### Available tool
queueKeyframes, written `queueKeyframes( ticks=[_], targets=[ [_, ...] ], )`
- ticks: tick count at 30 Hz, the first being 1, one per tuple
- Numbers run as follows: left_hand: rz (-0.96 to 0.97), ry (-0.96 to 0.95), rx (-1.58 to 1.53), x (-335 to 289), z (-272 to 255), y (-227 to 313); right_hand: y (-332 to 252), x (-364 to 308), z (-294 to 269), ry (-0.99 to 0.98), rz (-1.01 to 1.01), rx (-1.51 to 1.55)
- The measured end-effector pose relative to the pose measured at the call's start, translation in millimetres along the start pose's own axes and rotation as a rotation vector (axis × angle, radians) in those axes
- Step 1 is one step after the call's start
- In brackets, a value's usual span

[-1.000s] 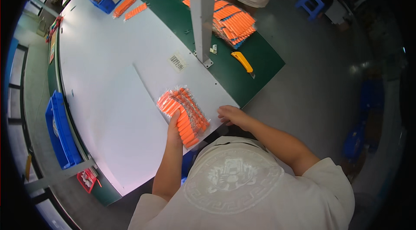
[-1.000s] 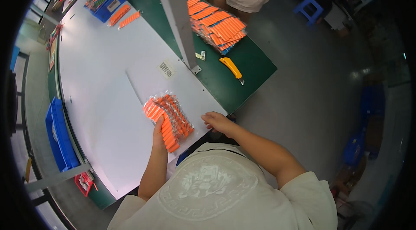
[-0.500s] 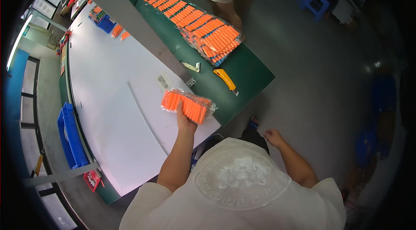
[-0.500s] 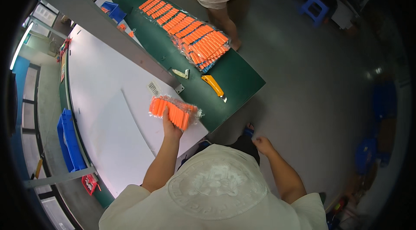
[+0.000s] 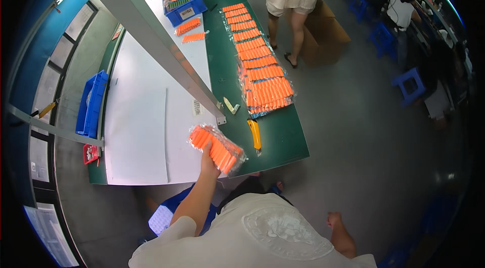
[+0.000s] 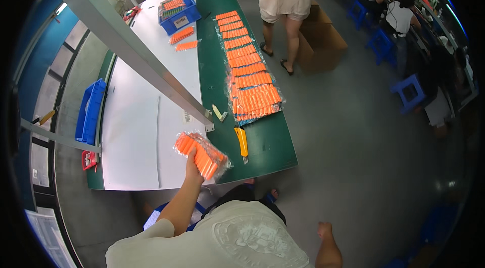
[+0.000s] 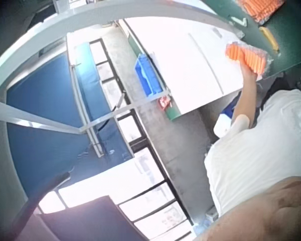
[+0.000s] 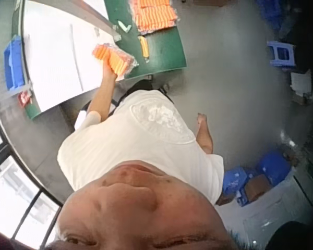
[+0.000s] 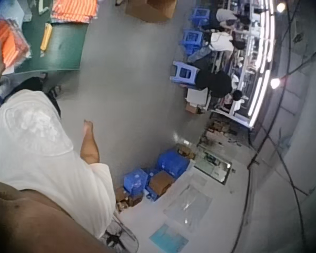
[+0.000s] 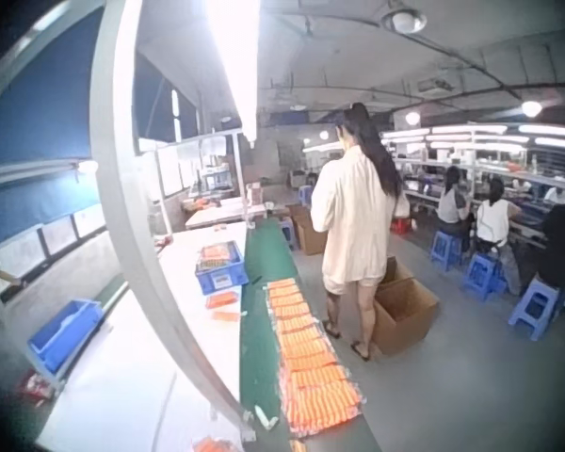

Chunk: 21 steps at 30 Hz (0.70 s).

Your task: The person flips through plastic packages of darts, spreads a long connected strip of dart packs across the table, and cuts between the packs using a utility knife to separate them.

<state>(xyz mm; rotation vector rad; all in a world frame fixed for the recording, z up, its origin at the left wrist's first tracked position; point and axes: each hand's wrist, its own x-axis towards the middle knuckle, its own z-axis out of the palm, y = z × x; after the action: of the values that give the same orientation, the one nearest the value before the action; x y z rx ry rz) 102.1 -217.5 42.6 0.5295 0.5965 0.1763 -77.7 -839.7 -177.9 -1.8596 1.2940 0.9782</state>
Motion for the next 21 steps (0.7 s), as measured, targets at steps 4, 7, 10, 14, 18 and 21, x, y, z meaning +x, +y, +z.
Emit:
queueKeyframes(
  ticks=[4, 7, 10, 14, 18, 21],
  targets=[
    [-0.248, 0.007, 0.113, -8, 47, -35, -57, 56, 8, 0.031, -0.587, 0.027],
    [-0.281, -0.068, 0.022, -37, 59, -30, -202, -56, 42, -0.157, -0.463, 0.222],
    [-0.443, -0.189, -0.073, -28, 97, -54, -229, -57, 36, -0.108, -0.715, 0.15],
    [-0.426, -0.153, -0.038, -19, 141, -80, -262, -36, 7, -0.177, -0.715, -0.074],
    [-0.445, -0.21, -0.089, -3, 185, -120, -260, 66, -56, -0.176, -0.564, -0.193],
    [-0.455, -0.237, -0.13, 8, 256, -169, -230, 170, -139, -0.037, -0.622, -0.203]
  ],
)
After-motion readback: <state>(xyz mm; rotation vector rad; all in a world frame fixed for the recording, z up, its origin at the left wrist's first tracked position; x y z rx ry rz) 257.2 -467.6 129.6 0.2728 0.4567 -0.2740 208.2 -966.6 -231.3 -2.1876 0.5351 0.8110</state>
